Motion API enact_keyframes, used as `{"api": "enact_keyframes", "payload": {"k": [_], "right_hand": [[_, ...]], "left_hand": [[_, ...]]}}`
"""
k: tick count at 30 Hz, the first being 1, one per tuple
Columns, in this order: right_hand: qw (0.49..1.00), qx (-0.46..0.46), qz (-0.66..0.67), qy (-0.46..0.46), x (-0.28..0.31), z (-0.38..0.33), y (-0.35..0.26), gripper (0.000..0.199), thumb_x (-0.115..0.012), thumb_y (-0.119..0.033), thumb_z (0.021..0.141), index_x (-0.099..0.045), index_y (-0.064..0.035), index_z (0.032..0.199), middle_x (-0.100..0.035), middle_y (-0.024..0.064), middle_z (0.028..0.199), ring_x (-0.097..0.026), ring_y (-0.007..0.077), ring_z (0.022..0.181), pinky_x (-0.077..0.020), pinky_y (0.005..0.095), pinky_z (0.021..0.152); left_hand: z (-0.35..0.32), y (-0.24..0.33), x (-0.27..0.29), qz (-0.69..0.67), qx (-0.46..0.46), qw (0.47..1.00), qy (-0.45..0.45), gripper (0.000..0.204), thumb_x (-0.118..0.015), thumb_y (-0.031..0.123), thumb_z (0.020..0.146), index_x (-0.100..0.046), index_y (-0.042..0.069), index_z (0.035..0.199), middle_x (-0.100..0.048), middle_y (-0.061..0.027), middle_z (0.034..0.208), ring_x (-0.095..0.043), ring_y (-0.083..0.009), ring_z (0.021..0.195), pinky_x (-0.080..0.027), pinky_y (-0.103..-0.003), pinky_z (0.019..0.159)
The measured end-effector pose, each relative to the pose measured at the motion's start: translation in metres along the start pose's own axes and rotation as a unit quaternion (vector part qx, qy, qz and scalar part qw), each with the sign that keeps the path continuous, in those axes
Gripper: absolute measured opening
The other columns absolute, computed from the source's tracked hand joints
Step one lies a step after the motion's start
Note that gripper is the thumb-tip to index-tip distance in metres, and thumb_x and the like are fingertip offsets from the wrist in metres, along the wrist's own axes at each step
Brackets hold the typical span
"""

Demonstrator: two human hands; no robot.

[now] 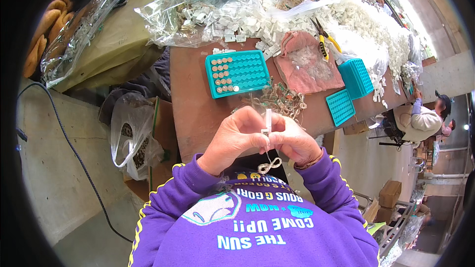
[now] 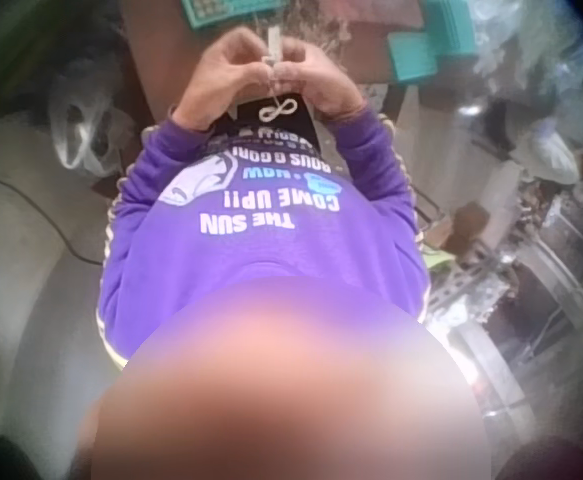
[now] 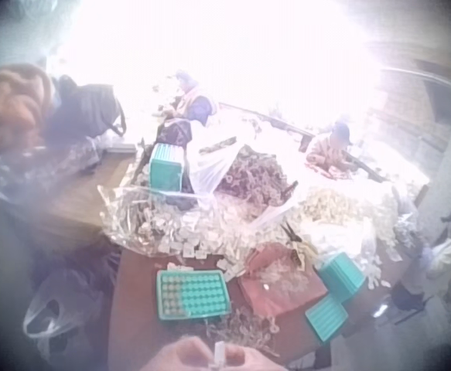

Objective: The person repeatedly picks small white plastic connectors and clear coiled cords from a table, inserts the cord into the connector, and uses yellow-handled pliers to crimp or secure the connection. The finished units are placed into a teal tray. Other workers are visible in the background performing similar tasks.

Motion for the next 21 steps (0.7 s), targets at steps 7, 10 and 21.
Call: {"api": "enact_keyframes", "payload": {"k": [7, 10, 21], "right_hand": [[0.979, 0.123, -0.116, 0.109, 0.01, -0.004, -0.012, 0.018, -0.07, -0.02, 0.093, -0.061, -0.0041, 0.092, -0.066, 0.0043, 0.089, -0.062, 0.0098, 0.078, -0.0504, 0.0238, 0.068], [0.925, 0.197, -0.281, 0.165, 0.004, -0.014, -0.027, 0.014, -0.07, -0.015, 0.091, -0.066, -0.0006, 0.091, -0.068, 0.0046, 0.085, -0.063, 0.011, 0.078, -0.0495, 0.0253, 0.068], [0.75, 0.338, -0.522, 0.223, -0.032, -0.03, -0.045, 0.004, -0.067, 0.001, 0.085, -0.063, 0.0032, 0.086, -0.064, 0.0062, 0.077, -0.063, 0.0103, 0.07, -0.0494, 0.0246, 0.063]], "left_hand": [[-0.001, 0.012, 0.015, 0.06, -0.1, 0.982, 0.15, 0.012, -0.069, 0.0, 0.089, -0.058, 0.003, 0.092, -0.067, -0.0057, 0.084, -0.065, -0.0115, 0.075, -0.053, -0.026, 0.069], [-0.006, 0.02, 0.019, 0.129, -0.16, 0.959, 0.196, 0.012, -0.072, -0.002, 0.086, -0.061, 0.003, 0.09, -0.068, -0.0032, 0.084, -0.065, -0.0088, 0.078, -0.053, -0.023, 0.071], [-0.015, 0.038, 0.007, 0.346, -0.267, 0.872, 0.222, 0.013, -0.074, -0.003, 0.081, -0.065, 0.002, 0.089, -0.069, -0.0033, 0.083, -0.066, -0.0076, 0.078, -0.053, -0.023, 0.068]]}}
Point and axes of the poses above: each hand's wrist, its own z-axis towards the middle knuckle, its own x-axis out of the back of the hand, y = z × x, the point moved 8 cm from there along z, towards the middle knuckle
